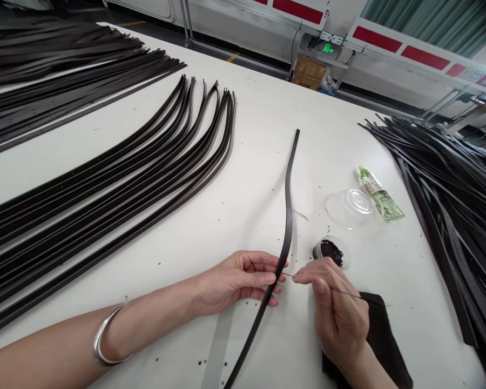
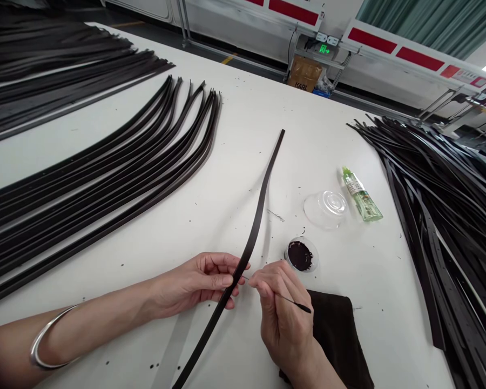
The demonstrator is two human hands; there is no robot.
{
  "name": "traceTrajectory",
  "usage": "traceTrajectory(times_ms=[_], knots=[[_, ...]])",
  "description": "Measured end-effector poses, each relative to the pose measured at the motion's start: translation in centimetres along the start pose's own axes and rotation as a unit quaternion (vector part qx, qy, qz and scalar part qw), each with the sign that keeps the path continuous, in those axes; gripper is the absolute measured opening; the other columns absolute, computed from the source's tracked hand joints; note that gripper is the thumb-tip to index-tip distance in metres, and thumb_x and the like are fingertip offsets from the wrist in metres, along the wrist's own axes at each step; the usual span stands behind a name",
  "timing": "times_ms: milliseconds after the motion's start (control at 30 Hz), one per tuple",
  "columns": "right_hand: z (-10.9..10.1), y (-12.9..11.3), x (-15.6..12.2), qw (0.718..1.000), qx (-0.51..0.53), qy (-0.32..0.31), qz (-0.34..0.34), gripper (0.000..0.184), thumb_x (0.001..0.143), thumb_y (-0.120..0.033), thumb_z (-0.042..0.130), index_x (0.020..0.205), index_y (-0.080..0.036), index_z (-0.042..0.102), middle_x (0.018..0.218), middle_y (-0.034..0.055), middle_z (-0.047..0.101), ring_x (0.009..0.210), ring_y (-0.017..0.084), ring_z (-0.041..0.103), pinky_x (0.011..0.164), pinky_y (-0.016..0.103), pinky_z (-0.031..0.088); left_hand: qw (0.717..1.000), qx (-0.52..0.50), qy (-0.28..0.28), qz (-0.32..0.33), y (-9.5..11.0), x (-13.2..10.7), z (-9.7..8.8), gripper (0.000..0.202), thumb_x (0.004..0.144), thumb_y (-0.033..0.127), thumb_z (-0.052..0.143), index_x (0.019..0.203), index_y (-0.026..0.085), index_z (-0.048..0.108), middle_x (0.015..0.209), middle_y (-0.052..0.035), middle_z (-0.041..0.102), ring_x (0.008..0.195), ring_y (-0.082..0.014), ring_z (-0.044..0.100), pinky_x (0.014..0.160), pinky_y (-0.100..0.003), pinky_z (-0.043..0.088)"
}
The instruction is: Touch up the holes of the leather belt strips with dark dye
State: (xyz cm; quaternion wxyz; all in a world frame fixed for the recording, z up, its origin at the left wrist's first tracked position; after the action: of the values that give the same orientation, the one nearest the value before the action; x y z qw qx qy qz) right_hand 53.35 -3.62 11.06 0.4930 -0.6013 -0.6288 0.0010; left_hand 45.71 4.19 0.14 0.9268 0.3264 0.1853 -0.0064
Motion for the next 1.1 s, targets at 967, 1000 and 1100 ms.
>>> traceTrajectory(times_ms=[967, 1000, 1100], knots=[[0.63, -0.73, -0.10, 0.999, -0.024, -0.011, -0.028, 0.027, 0.089, 0.002, 0.041, 0.101, -0.017, 0.054, 0.079, 0.0051, 0.065, 0.076, 0.016, 0.062, 0.066, 0.033, 0.051, 1.000, 0.007, -0.003, 0.003, -0.09, 0.05, 0.06, 0.017, 0.085, 0.017, 0.068, 0.102, 0.016, 0.068, 0.096, -0.0066, 0.067, 0.083, -0.0161, 0.062, 0.081, -0.040, 0.058], [0.58, -0.64, -0.08, 0.999, -0.031, -0.010, -0.024, 0.026, 0.090, 0.001, 0.041, 0.101, -0.017, 0.055, 0.078, 0.0050, 0.065, 0.076, 0.016, 0.062, 0.066, 0.032, 0.051, 1.000, 0.007, -0.002, 0.003, -0.07, 0.07, 0.07, 0.017, 0.086, 0.017, 0.068, 0.103, 0.016, 0.068, 0.096, -0.0067, 0.067, 0.083, -0.0160, 0.062, 0.081, -0.040, 0.058], [0.42, -0.48, 0.00, 0.999, -0.038, -0.003, -0.014, 0.024, 0.090, 0.001, 0.041, 0.097, -0.017, 0.056, 0.076, 0.0044, 0.065, 0.073, 0.016, 0.062, 0.064, 0.031, 0.051, 1.000, 0.007, -0.002, 0.002, -0.06, 0.09, 0.09, 0.017, 0.085, 0.018, 0.068, 0.102, 0.016, 0.068, 0.095, -0.0063, 0.067, 0.083, -0.0163, 0.062, 0.081, -0.040, 0.058]])
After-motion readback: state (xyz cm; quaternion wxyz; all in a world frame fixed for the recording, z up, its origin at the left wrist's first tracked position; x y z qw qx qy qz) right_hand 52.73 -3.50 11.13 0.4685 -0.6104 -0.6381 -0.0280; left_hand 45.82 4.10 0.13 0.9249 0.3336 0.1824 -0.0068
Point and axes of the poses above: each hand's wrist, its own x-axis towards the middle knuckle, its own z-axis out of the palm, y = z × x, the point moved 9 cm from there along x, towards the middle knuckle
